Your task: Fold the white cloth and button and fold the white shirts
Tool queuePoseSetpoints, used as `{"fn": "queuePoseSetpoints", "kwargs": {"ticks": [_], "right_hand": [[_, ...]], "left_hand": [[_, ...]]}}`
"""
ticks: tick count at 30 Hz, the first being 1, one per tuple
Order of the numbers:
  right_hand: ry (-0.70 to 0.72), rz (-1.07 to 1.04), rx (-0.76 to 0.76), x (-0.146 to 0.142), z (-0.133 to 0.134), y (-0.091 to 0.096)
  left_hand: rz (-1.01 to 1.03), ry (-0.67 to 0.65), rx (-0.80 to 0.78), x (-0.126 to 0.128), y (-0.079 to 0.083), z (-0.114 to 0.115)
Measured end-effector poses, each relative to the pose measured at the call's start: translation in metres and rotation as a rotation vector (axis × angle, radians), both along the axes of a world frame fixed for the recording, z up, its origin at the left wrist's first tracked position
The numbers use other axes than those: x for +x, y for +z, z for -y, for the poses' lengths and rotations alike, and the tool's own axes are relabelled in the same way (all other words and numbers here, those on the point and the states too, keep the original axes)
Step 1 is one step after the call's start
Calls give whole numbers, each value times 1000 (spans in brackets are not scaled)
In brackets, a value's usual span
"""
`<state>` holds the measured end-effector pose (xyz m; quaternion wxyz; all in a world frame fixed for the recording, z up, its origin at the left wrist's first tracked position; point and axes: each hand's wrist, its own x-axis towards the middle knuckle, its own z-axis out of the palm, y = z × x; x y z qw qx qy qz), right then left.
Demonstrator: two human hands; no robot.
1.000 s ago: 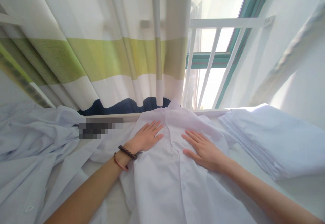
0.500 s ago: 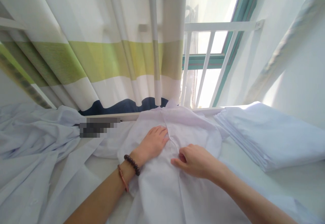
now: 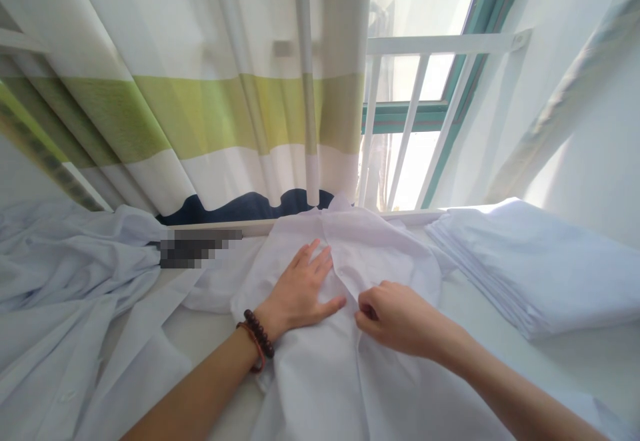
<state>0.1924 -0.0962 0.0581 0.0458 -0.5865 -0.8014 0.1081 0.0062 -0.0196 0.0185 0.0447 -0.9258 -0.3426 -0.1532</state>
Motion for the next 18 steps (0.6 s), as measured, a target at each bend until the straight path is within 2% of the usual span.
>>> {"fn": "queuePoseSetpoints", "kwargs": {"ticks": [2,4,8,11,18], "right_hand": [[-5,-12,7,-1,2,2],[-8,-18,15,-2,3,3],[-4,-25,12,-5,6,2],[12,-12,-20,-7,7,-3],[63,-44,-110,-4,8,-13]], "left_hand": [[-3,-67,-4,3,4,3],[-23,-78,-33,4,2,6],[-29,43,-74,2,-15,6],[-18,73,-86,1,-23,5],[245,48,-89,1,-12,1]]}}
